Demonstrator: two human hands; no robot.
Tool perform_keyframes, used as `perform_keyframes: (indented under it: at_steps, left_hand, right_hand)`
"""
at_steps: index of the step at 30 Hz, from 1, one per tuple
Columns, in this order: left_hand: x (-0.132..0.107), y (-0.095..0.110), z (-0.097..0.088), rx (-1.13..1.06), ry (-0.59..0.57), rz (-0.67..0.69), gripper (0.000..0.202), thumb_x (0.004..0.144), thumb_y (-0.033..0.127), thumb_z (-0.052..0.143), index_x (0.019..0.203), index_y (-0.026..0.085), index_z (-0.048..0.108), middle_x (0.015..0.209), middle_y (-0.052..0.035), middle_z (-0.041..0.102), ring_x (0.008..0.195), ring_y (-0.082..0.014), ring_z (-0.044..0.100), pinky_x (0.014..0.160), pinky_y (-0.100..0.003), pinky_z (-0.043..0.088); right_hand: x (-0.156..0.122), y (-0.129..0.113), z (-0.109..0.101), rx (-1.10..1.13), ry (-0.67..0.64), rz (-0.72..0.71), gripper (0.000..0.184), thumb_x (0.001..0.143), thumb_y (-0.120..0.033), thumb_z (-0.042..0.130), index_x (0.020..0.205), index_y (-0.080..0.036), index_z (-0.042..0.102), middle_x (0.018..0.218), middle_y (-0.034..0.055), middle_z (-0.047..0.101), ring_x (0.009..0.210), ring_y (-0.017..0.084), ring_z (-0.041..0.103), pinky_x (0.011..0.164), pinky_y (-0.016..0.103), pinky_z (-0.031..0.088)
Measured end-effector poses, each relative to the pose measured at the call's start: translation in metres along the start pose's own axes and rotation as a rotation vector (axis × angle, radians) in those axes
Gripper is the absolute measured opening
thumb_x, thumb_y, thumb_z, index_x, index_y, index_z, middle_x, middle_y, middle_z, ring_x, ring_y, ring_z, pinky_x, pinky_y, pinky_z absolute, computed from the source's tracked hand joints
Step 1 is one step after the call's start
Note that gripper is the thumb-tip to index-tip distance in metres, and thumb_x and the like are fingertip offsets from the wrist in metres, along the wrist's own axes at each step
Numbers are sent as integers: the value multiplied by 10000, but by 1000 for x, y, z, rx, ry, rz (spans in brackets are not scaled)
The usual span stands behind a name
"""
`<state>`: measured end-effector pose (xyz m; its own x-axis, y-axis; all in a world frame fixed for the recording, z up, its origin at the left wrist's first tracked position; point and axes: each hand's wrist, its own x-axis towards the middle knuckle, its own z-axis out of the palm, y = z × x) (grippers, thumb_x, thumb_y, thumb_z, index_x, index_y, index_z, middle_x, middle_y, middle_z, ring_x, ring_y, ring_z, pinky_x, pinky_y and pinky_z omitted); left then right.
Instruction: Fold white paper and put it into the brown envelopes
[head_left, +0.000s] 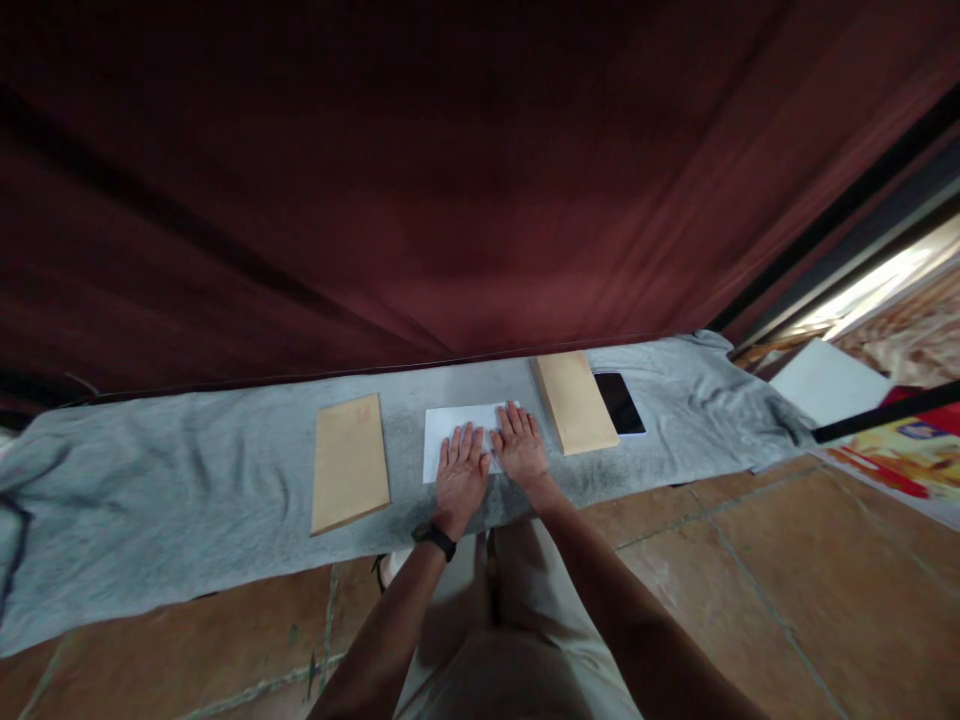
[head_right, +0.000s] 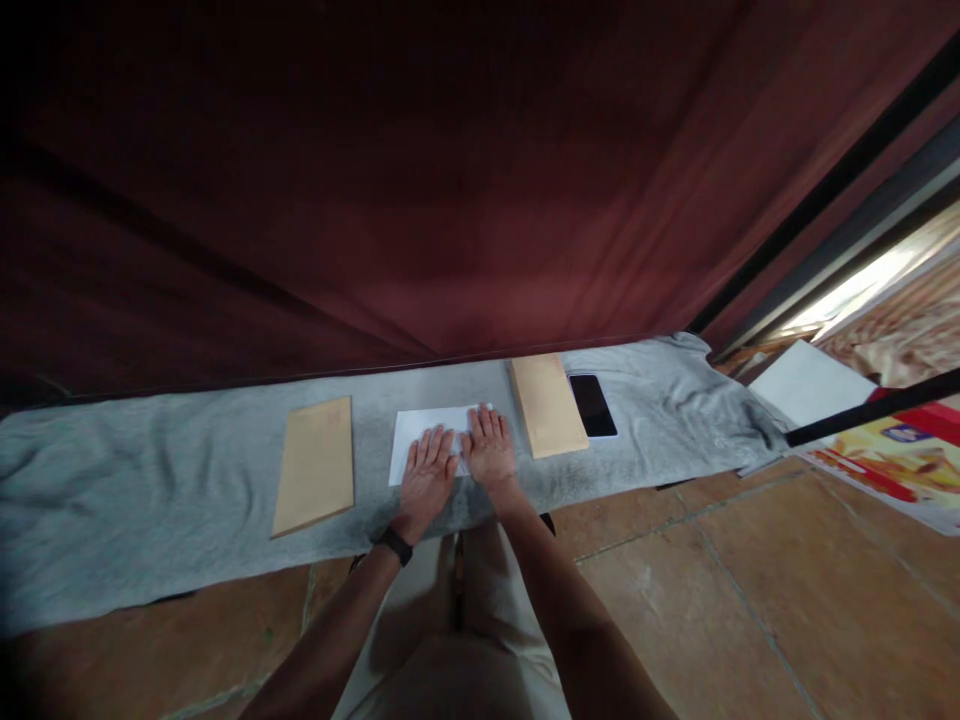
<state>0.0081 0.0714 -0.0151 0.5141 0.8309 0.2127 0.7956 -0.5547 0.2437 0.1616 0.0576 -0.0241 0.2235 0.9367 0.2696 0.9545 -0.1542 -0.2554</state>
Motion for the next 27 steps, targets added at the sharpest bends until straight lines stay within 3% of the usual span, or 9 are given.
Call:
perform_keyframes:
  at_steps: [9, 12, 14, 19, 23, 27]
  left_hand:
    - [-30, -49, -15, 17, 113, -196, 584, 1027, 358, 301, 1520, 62, 406, 1573, -206, 411, 1497, -314, 335, 1213, -544, 289]
    - [-35, -42, -18, 28, 141, -218, 585, 1025, 348, 305, 1511, 40, 410, 1584, -224, 384, 1512, -327, 296, 1215, -557, 280]
    - [-31, -31, -18, 26, 135, -158, 576, 1027, 330, 302, 1524, 55, 393, 1602, -205, 362, 1528, -315, 258, 1222, -552, 269]
    - [-3, -12, -14, -16, 24, 0, 553, 1023, 270, 301, 1533, 76, 386, 1614, -163, 363, 1538, -270, 235, 1230, -491, 281]
    - [16, -18, -8, 2, -29, -1, 536, 1021, 272, 304, 1523, 123, 420, 1602, -134, 393, 1522, -259, 285, 1226, -489, 283]
    - [13, -32, -3, 37, 35, -95, 563, 1025, 329, 318, 1533, 99, 394, 1604, -159, 378, 1525, -274, 277, 1233, -507, 253]
  right_hand:
    - [-1, -2, -1, 14, 1, 4, 554, 1051, -392, 383, 1540, -133, 404, 1597, 160, 381, 1478, 295, 359, 1195, 483, 261]
    - [0, -3, -3, 20, -6, 5, 553, 1046, -390, 393, 1536, -135, 414, 1590, 160, 396, 1468, 302, 374, 1193, 489, 266]
    - [0, -6, -5, 19, -11, 23, 548, 1046, -381, 394, 1527, -120, 425, 1583, 167, 404, 1466, 309, 374, 1196, 499, 261]
    - [3, -26, -1, 55, -35, -29, 501, 1051, -298, 368, 1515, -125, 445, 1583, 136, 417, 1470, 268, 371, 1215, 467, 246]
    - [5, -32, 4, 76, -61, -100, 475, 1049, -269, 364, 1496, -158, 478, 1577, 118, 433, 1467, 239, 379, 1215, 442, 250]
    - [4, -21, 9, 41, -31, -77, 504, 1046, -367, 410, 1500, -157, 472, 1584, 141, 417, 1469, 272, 371, 1207, 465, 247]
